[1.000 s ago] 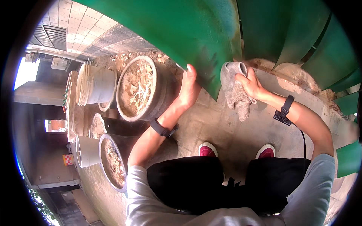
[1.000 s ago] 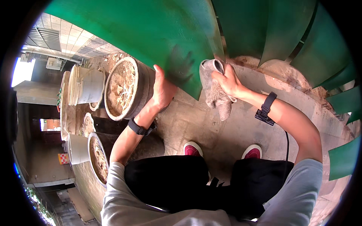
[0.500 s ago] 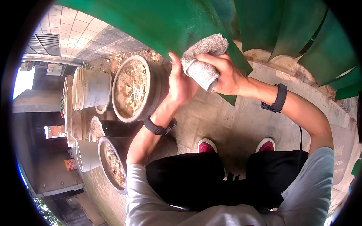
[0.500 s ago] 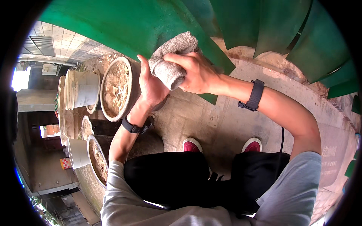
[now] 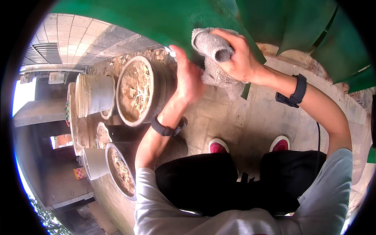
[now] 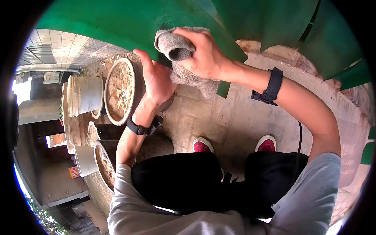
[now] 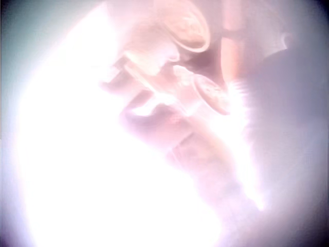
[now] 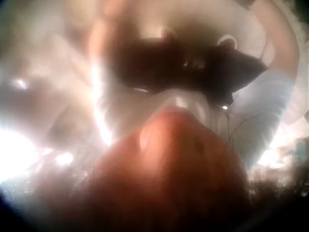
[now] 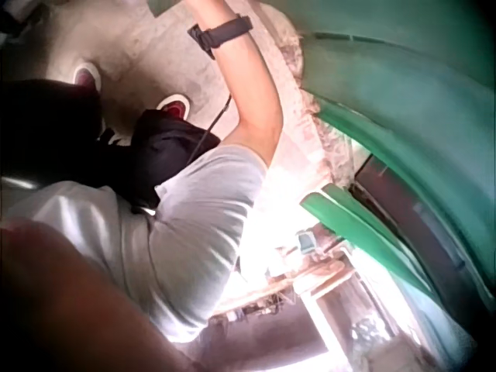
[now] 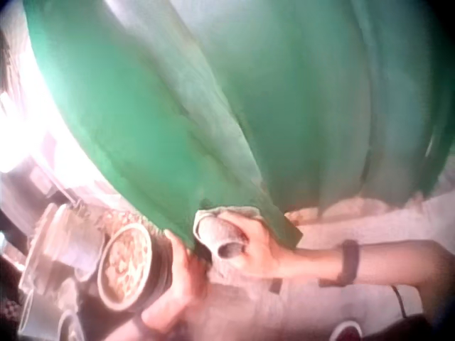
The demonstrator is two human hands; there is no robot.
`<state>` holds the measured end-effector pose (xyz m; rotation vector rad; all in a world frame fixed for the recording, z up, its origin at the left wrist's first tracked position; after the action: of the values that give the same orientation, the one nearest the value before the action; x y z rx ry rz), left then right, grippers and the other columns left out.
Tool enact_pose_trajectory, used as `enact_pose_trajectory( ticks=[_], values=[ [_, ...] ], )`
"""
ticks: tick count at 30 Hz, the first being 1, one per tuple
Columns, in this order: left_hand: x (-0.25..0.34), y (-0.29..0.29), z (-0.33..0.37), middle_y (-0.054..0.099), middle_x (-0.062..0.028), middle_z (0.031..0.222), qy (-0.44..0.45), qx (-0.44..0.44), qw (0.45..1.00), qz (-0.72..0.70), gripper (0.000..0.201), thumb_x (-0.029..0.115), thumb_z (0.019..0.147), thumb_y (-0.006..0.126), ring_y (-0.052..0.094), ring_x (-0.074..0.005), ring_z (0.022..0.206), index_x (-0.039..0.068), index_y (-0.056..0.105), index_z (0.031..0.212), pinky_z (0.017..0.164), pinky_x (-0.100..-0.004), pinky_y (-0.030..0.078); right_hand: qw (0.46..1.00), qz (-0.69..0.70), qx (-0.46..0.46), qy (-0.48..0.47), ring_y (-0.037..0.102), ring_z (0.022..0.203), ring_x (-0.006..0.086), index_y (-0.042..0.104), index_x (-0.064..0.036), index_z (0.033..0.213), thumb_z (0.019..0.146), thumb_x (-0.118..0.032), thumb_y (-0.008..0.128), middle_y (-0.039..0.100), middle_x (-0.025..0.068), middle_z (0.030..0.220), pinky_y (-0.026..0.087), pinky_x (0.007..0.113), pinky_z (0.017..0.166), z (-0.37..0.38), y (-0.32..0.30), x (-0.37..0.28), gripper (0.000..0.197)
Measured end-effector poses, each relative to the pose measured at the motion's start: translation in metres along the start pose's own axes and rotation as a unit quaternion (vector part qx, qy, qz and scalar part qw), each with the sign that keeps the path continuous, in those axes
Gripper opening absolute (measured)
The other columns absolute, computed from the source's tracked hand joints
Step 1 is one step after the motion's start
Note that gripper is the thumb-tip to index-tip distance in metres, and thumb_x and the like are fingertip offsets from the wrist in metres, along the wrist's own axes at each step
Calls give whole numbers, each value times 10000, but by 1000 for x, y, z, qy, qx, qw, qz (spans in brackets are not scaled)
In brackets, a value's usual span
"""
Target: The person uses a steel wool pad to scrub soap residue from a green corrugated metal wall and then wipes the surface with a cloth.
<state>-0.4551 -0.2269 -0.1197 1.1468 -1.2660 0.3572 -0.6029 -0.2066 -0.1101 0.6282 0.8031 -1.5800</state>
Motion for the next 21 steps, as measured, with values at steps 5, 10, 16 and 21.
enact_pose_trajectory(
  ticks=[5, 10, 16, 21],
  values=[
    [12, 0, 5, 397, -84, 1585, 94, 17, 992, 87, 1030, 857, 897, 282, 383, -251, 1450, 81, 300, 1574, 1214, -449, 290, 998, 5, -46, 42, 666, 873, 164, 633, 32, 1097, 848, -83, 681, 699, 118, 923, 525, 323, 802, -1, 14, 33, 279],
    [-2, 13, 4, 388, -110, 1584, 35, -4, 999, 20, 1047, 864, 900, 250, 406, -252, 1433, 74, 263, 1587, 1191, -439, 333, 997, -35, 53, -54, 698, 816, 180, 632, 64, 1102, 811, -19, 677, 718, 171, 911, 549, 321, 737, 61, -6, -30, 306],
    [14, -19, -8, 398, -73, 1591, 41, 54, 997, -25, 1065, 896, 840, 403, 364, -277, 1457, 110, 362, 1558, 1225, -462, 259, 986, -67, -140, 65, 730, 872, 393, 661, 49, 1183, 722, 23, 643, 705, 285, 942, 550, 443, 768, -27, 32, 37, 462],
    [11, -26, -4, 388, -69, 1604, 36, 24, 999, 25, 1062, 903, 844, 362, 339, -275, 1479, 105, 403, 1543, 1236, -485, 228, 997, 10, -12, 73, 612, 870, 88, 628, 29, 1081, 813, 19, 637, 687, 79, 887, 517, 279, 803, 7, 3, 4, 268]
  ],
)
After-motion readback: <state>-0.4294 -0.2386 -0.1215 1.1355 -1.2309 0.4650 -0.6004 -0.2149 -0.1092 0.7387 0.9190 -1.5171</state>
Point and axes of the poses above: each hand's wrist, its own z-axis towards the middle knuckle, its own y-axis out of the palm, x = y × z, the point moved 4 cm from there along z, towards the middle knuckle
